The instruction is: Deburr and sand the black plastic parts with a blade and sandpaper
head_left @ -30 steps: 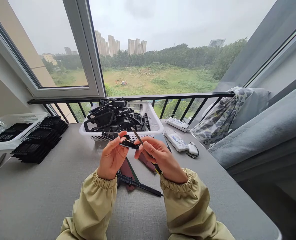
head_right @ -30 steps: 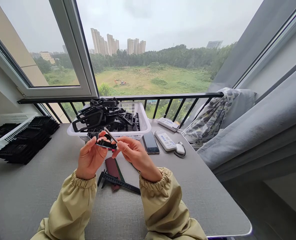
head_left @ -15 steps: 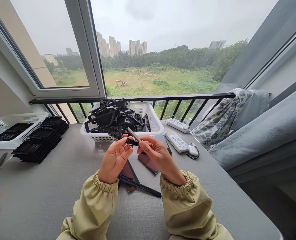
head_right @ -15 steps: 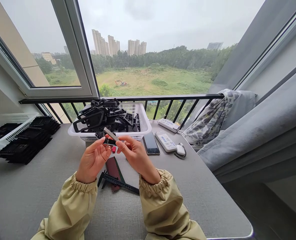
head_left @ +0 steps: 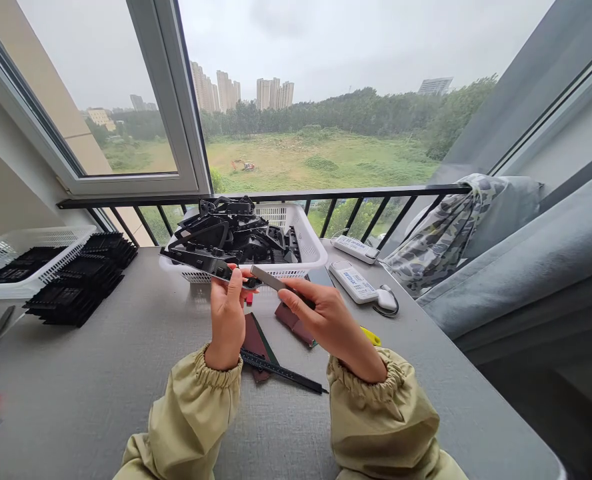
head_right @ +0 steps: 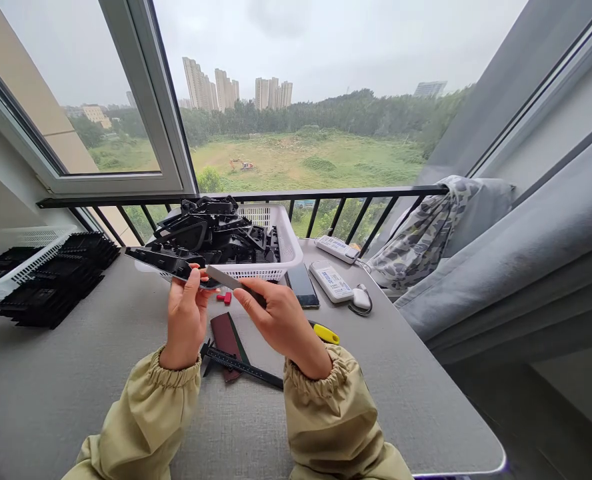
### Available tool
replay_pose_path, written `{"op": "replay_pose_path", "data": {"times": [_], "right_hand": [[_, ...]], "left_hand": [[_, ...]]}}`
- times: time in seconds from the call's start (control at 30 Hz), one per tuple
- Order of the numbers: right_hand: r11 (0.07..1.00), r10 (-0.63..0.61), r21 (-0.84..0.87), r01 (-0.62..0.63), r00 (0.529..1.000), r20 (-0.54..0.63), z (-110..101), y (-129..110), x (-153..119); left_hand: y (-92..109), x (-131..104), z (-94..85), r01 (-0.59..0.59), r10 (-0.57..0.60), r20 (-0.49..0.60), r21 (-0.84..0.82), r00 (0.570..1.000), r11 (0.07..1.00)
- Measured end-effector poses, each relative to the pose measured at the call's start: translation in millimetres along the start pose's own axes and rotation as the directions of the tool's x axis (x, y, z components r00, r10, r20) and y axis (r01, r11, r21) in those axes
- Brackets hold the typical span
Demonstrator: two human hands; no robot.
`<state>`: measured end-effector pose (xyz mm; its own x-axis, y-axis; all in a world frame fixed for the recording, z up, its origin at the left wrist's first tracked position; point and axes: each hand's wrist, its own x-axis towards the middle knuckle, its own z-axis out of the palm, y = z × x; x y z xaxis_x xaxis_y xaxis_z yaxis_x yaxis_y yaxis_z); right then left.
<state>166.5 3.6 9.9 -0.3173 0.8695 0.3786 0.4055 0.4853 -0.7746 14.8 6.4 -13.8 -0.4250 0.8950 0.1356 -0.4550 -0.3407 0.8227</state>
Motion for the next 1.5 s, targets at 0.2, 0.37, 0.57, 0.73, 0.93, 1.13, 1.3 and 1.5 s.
{"op": "replay_pose_path", "data": {"times": [0.2,0.37,0.57,0.73,0.93,1.13,1.3,1.5], "right_hand": [[0.981,-0.016,-0.194,0.020,1.000,0.022,2.1,-1.5,-1.9],[0.971,0.006,-0.237,-0.016,0.999,-0.041,0.8,-0.9,-2.0],[0.974,0.024,-0.227,-0.019,0.999,0.022,-0.3,-1.8,-2.1],[0.982,0.018,-0.188,-0.025,0.999,-0.036,-0.9,-0.8,-1.9],[0.989,0.010,-0.145,-0.005,0.999,0.037,-1.5,-0.6,-1.2],[0.999,0.036,0.004,-0.036,0.995,-0.098,-1.6,1.2,2.1],[0.988,0.032,0.152,-0.023,0.998,-0.052,1.4,2.9,1.8],[0.961,0.045,0.275,-0.018,0.995,-0.094,-0.1,3.2,1.6]], "left_hand": [[-3.1,1.6,-3.6,-0.104,0.097,0.054,0.136,0.994,0.985],[-4.1,2.7,-4.3,-0.123,0.119,0.030,0.149,0.992,0.981],[-3.4,2.5,-5.6,-0.116,0.109,0.061,0.133,0.992,0.984],[-2.6,3.2,-5.1,-0.104,0.100,0.048,0.078,0.994,0.992],[3.5,3.7,-3.0,0.007,-0.006,0.063,-0.013,0.998,1.000],[10.0,2.8,-2.6,0.035,-0.022,0.138,-0.091,0.990,0.995],[17.8,-0.6,-4.5,0.154,-0.114,0.278,-0.126,0.954,0.980],[22.9,-1.4,-8.2,0.319,-0.229,0.476,-0.116,0.849,0.941]]}}
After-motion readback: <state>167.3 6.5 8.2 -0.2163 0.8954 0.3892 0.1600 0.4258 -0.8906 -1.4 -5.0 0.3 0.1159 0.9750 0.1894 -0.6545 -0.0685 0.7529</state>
